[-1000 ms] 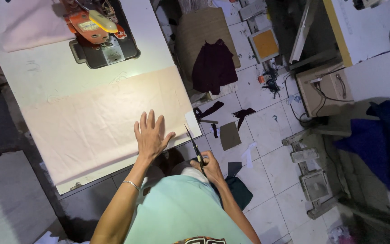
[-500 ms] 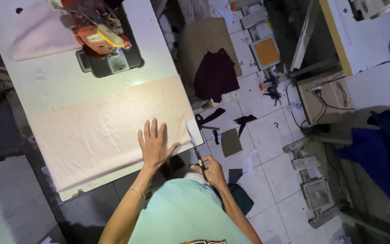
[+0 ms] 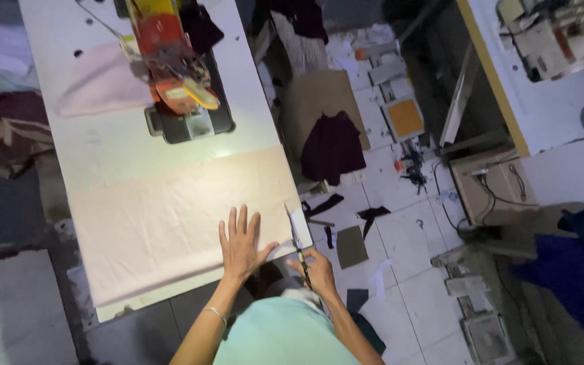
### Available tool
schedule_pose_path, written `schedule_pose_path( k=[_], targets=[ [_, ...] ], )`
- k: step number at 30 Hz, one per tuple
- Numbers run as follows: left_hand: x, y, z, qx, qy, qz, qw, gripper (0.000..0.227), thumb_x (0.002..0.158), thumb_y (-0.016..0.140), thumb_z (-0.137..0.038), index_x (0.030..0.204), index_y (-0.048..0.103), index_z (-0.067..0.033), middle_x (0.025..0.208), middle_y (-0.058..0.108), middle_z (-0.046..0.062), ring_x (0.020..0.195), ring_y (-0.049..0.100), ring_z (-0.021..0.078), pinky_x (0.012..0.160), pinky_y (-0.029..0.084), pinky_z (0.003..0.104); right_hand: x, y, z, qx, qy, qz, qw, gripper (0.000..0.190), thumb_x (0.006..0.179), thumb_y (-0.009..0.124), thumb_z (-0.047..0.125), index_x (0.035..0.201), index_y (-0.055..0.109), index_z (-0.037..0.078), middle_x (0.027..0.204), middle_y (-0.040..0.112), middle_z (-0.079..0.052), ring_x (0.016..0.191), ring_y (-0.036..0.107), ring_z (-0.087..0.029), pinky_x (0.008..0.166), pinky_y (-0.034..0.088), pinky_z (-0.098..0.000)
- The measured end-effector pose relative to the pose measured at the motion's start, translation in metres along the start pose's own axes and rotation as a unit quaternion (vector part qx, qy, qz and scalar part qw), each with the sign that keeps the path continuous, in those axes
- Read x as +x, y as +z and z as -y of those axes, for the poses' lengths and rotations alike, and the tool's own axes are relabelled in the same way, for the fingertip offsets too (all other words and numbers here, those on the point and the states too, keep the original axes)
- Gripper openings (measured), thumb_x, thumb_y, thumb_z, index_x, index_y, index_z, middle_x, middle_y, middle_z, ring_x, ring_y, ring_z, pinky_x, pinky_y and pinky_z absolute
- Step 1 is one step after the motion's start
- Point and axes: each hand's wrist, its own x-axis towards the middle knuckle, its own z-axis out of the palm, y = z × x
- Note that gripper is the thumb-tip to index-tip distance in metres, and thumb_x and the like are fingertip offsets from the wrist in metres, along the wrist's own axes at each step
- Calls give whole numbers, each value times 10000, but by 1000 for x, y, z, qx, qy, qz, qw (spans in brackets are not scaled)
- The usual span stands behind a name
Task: The person cuts a large piece of light-colored fabric on a table using scissors. They trim the edges, fold the fabric, and continue cutting it into smaller rectangular pieces. The person also unfolds and shakes the fabric to check the cuts before proceeding.
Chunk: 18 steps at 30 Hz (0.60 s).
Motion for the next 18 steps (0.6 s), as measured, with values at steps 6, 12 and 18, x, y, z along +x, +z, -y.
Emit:
schedule_pose_path(
  k=[6, 12, 18],
  targets=[
    [-3, 6, 1, 1, -10, 8, 1000, 952, 770, 614, -837, 1487, 468, -229, 1659, 307, 108, 1559, 196, 348, 1216, 127, 625, 31, -3, -12, -45, 26, 20, 998, 567, 732, 905, 604, 1024, 698, 165, 615, 703, -39, 624, 670, -170, 586, 505, -277],
    [-6, 9, 1, 16, 1, -20, 1000, 936, 780, 584, -841, 1482, 471, -232, 1665, 304, 104, 1567, 194, 344, 1219, 128, 624, 44, 9, 5, -65, 34, -14, 997, 548, 703, 908, 555, 1033, 709, 165, 769, 757, -105, 671, 702, -237, 583, 554, -315],
    [-6, 8, 0, 22, 2, -28, 999, 929, 781, 567, -847, 1473, 481, -232, 1667, 306, 100, 1573, 189, 333, 1222, 123, 614, 50, 8, 14, -12, 44, -11, 999, 380, 736, 894, 331, 973, 721, 89, 604, 695, -143, 387, 621, -197, 311, 549, -282]
  ],
)
